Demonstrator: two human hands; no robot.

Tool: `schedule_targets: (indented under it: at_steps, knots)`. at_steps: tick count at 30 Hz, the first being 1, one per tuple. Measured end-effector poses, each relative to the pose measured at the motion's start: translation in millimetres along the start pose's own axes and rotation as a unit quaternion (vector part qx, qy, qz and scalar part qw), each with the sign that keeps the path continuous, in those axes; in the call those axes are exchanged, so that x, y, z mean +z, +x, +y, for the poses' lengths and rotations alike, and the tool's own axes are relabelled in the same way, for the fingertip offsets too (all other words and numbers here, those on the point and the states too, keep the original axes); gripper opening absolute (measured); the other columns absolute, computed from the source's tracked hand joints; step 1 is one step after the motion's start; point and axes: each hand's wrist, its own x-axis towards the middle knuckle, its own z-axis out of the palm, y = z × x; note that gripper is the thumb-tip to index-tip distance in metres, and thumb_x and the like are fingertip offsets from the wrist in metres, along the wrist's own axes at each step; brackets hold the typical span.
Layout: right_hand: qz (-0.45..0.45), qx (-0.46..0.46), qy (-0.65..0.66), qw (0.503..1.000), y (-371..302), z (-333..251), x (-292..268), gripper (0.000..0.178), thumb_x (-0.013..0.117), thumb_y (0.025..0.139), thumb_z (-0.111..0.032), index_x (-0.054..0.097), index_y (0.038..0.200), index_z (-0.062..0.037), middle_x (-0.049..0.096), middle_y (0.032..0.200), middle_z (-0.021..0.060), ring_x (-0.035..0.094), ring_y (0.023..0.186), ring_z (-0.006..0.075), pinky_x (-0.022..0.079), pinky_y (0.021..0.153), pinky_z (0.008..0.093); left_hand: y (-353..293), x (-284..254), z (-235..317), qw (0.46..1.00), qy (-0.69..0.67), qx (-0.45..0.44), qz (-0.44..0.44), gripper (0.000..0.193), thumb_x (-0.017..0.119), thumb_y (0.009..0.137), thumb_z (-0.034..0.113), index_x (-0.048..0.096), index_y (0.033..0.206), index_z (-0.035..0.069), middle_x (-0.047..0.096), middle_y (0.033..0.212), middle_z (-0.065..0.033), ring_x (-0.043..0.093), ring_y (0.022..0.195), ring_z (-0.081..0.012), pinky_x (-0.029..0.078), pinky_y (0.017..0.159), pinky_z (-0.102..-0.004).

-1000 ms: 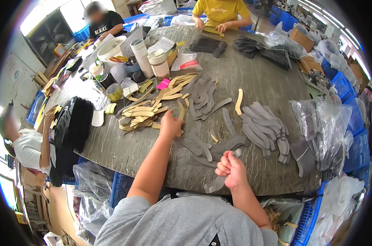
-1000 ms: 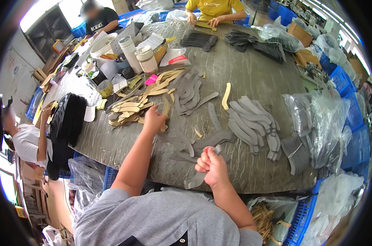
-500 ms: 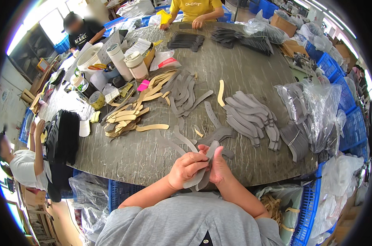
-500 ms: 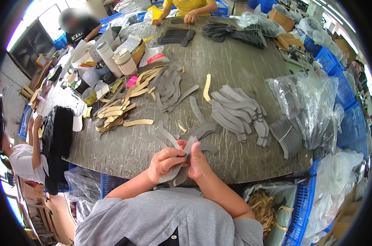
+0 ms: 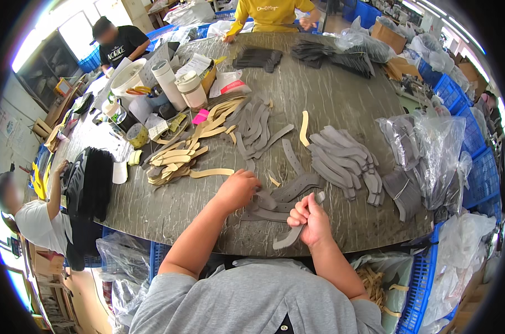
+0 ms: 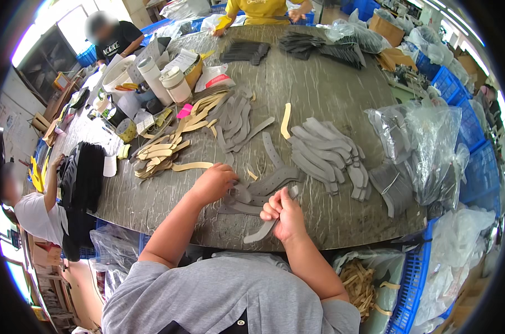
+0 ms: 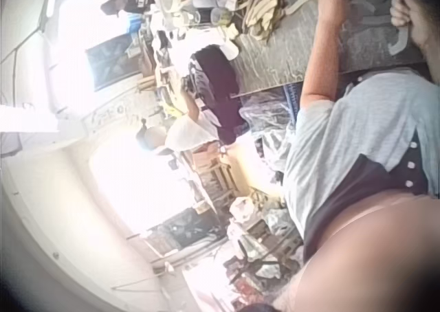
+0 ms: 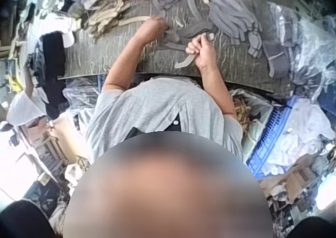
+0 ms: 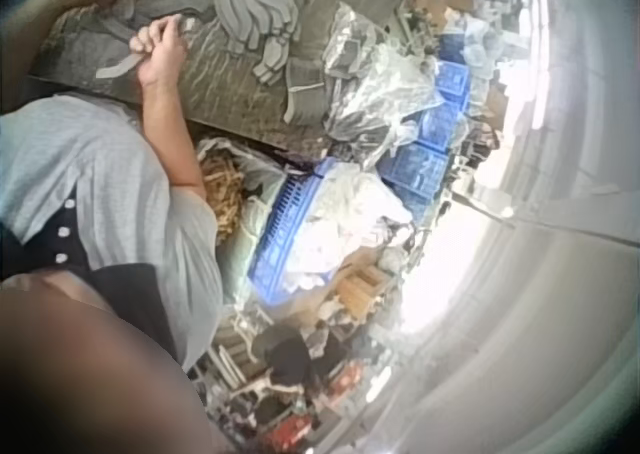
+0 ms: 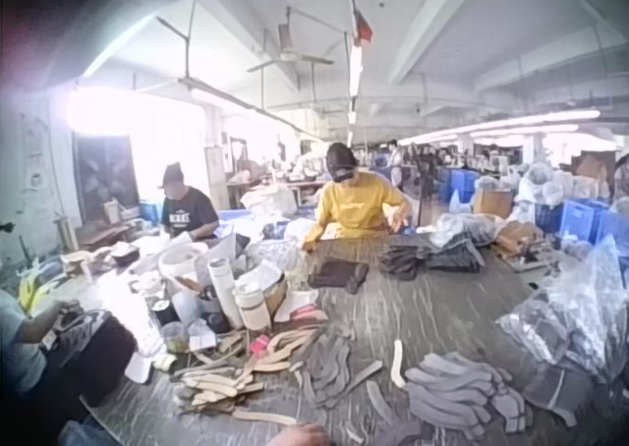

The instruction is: The person repeatedly picks up small gray and beige shoe components, aligns them, and presses them together by hand. They handle the parts one at a time, occasionally stacking completed pieces on the table. The workspace contains piles of similar components and plastic packaging.

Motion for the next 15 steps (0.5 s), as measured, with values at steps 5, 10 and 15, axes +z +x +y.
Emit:
schedule_targets:
  at_steps: [5,10,15]
  knots:
    - [0.03,0.058,-0.027,0.997,1.8,9.3,-11.7,0.021,0.055,0.101,-0.029,0.056,0.091,-0.0097,0.034,0.06,-0.0063,0.032,0.053,0.0067,0.027,0.049,0.0239,0.2,-3.0,-13.5,1.0,-0.012,-0.008,0.014,0.014,0.069,0.075,0.002,0.067,0.089,0.004,0.063,0.088,-0.0106,0.057,0.093,-0.0328,0.048,0.083,-0.0402]
    - [0.049,0.001,-0.082,0.995,-5.8,11.3,-5.8,0.019,0.07,0.092,-0.021,0.056,0.096,-0.0081,0.043,0.071,-0.0056,0.036,0.055,0.0057,0.029,0.05,0.0235,-6.5,-16.7,13.9,0.97,-0.176,-0.094,0.139,0.005,0.068,0.083,0.004,0.066,0.088,0.003,0.063,0.078,-0.0054,0.059,0.076,-0.0208,0.048,0.069,-0.034]
    - [0.057,-0.085,-0.136,0.985,-11.7,22.2,22.2,0.031,0.072,0.089,-0.034,0.054,0.089,-0.0082,0.05,0.079,-0.0029,0.045,0.065,0.0084,0.031,0.051,0.0238,-28.6,0.4,78.9,0.843,-0.474,-0.25,-0.043,0.011,0.067,0.09,0.011,0.067,0.094,0.0,0.066,0.077,-0.0003,0.056,0.07,-0.0067,0.048,0.063,-0.0278]
